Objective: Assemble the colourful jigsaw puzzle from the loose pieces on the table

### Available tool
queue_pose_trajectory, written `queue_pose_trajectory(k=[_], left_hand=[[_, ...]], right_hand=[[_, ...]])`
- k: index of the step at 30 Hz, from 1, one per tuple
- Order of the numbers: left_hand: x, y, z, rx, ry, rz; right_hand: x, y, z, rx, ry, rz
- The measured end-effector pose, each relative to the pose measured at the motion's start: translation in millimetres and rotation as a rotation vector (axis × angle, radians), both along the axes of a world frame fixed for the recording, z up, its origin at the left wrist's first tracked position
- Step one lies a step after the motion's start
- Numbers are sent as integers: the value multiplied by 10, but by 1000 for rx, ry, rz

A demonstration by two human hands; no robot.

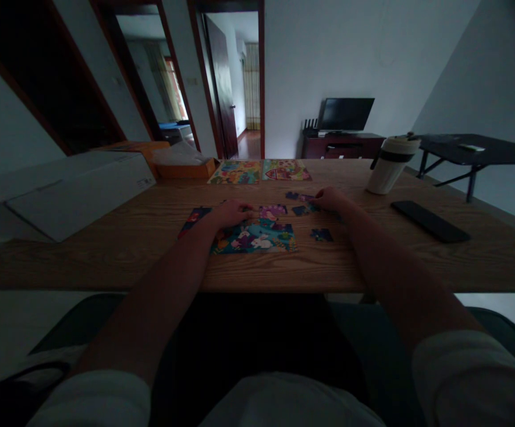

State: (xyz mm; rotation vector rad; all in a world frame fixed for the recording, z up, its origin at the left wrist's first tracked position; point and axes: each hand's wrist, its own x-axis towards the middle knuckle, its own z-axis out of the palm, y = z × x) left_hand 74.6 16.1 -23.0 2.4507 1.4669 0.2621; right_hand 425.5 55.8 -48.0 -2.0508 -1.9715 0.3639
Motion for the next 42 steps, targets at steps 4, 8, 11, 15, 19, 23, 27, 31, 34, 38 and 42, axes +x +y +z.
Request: queue_pose_trajectory(k=[4, 8, 11, 15, 19, 23, 27, 31, 34, 38, 42], left_hand=[[5, 8, -2, 5, -4, 13], [8, 20, -7, 3, -4, 18], [13, 11, 0, 11, -5, 16], [19, 3, 7, 24, -1, 8], [21, 9, 0, 29, -20, 8], [21, 20, -10, 41, -10, -14], [23, 29, -14, 40, -6, -22], [25, 17, -7, 37, -12, -20], [29, -6, 8, 24, -6, -11], [37, -30, 29, 26, 10, -3], [35, -9, 15, 43, 25, 2]], right_hand=[[-17, -25, 15, 5, 104, -12], [-72, -65, 54, 180, 227, -47], [-202, -113, 118, 235, 343, 45], [-445, -209, 193, 128, 351, 234], [-629, -333, 234, 72, 253, 307], [-703, -474, 324, -85, 214, 292], [-685, -562, 433, -167, 177, 308], [-641, -568, 456, -214, 158, 344], [-637, -560, 434, -188, 79, 374], [-653, -553, 405, -75, -75, 422], [-680, -564, 398, -93, -99, 432]])
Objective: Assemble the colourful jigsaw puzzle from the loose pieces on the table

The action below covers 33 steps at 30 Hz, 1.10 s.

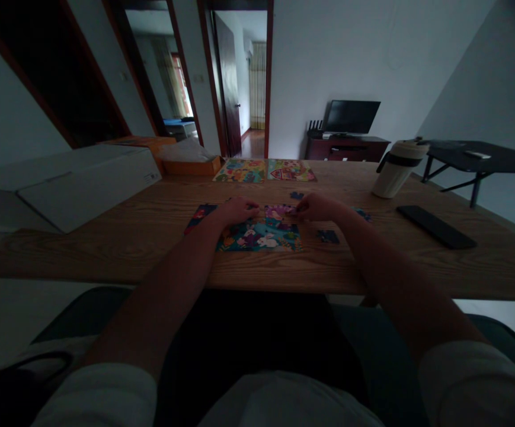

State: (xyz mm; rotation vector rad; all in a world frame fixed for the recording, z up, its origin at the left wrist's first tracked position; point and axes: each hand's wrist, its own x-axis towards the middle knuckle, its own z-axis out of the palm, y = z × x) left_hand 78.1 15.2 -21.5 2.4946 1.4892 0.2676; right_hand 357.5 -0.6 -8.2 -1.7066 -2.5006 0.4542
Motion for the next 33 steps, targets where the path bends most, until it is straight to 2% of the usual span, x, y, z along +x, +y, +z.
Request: queue_pose_trajectory(k=[3, 5, 11, 14, 21, 27, 33], left_hand=[[-8, 31, -22, -2, -8, -13], [-12, 40, -27, -5, -9, -22], [-9, 0, -1, -27, -32, -8], [-5, -5, 0, -32, -43, -11], [2, 5, -4, -14, -19, -4], [1, -13, 2, -26, -45, -7], [1, 0, -3, -19, -24, -16]], right_hand=[[-42, -25, 8, -31, 47, -2], [-64, -33, 7, -17, 53, 48], [15, 52, -80, 159, 57, 131], [44, 74, -119, 69, 60, 174], [-77, -51, -51, 26, 24, 139], [-109, -102, -15, 33, 37, 124], [-137, -87, -38, 79, -39, 71]])
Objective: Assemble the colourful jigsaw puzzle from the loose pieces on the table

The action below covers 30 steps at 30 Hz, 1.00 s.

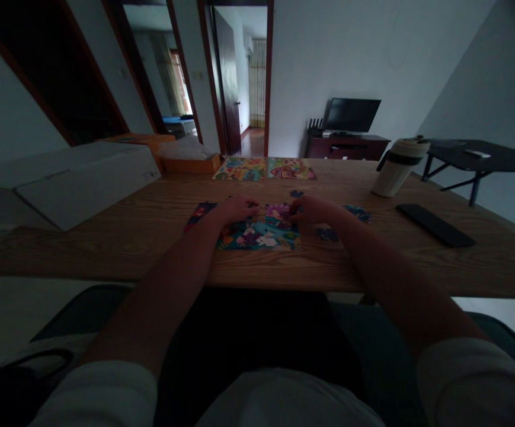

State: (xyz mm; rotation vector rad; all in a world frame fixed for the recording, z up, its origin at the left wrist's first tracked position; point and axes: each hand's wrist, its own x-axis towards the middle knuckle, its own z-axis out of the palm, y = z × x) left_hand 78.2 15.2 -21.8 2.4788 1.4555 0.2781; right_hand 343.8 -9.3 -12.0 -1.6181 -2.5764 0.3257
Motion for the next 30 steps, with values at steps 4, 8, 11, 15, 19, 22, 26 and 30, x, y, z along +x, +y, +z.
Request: queue_pose_trajectory(k=[4, 8, 11, 15, 19, 22, 26, 30], left_hand=[[-7, 13, -13, 3, -7, -4], [-14, 28, -22, -3, -10, -11], [-11, 29, -17, -16, -17, -7], [-9, 23, -13, -21, -17, 1], [-16, 19, -17, -24, -29, -16], [-19, 22, -24, -29, -37, -15], [-17, 38, -35, -24, -27, -10], [-8, 31, -24, -20, -14, -12]], right_hand=[[8, 34, -39, 52, 9, 10], [48, 20, -14, -7, 51, 68], [57, -8, 18, -74, 34, 68], [30, -25, 21, -20, 60, 71], [22, -13, -6, -41, 42, 94], [40, 18, -40, -37, 51, 104], [53, 55, -73, -45, 70, 113], [56, 48, -54, -77, 79, 74]])
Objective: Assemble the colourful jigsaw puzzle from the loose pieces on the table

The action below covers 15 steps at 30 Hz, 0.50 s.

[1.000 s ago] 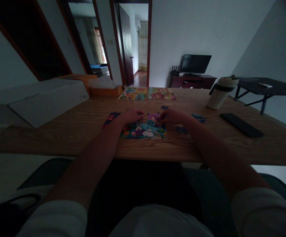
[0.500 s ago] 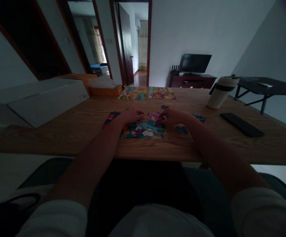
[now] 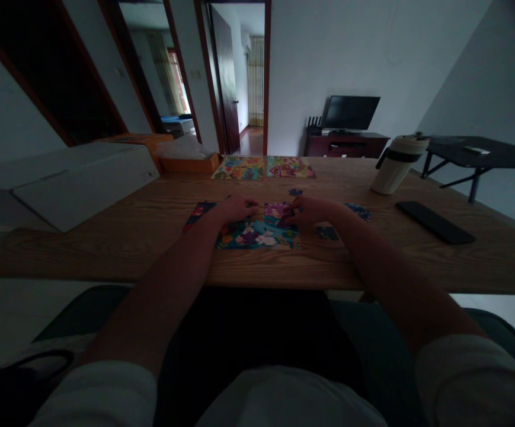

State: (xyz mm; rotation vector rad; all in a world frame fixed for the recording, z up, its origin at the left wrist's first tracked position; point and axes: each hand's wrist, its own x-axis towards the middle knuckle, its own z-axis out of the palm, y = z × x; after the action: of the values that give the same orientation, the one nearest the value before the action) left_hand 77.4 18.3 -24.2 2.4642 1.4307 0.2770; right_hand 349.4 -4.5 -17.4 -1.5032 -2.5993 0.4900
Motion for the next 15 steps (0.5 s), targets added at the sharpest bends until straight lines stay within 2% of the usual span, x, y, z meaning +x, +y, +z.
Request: queue_pose_trajectory(k=[7, 15], left_hand=[[13, -30, 24, -11, 0, -5], [10, -21, 21, 0, 26, -15]], right_hand=[[-13, -27, 38, -18, -23, 26], [-45, 44, -22, -5, -90, 47]])
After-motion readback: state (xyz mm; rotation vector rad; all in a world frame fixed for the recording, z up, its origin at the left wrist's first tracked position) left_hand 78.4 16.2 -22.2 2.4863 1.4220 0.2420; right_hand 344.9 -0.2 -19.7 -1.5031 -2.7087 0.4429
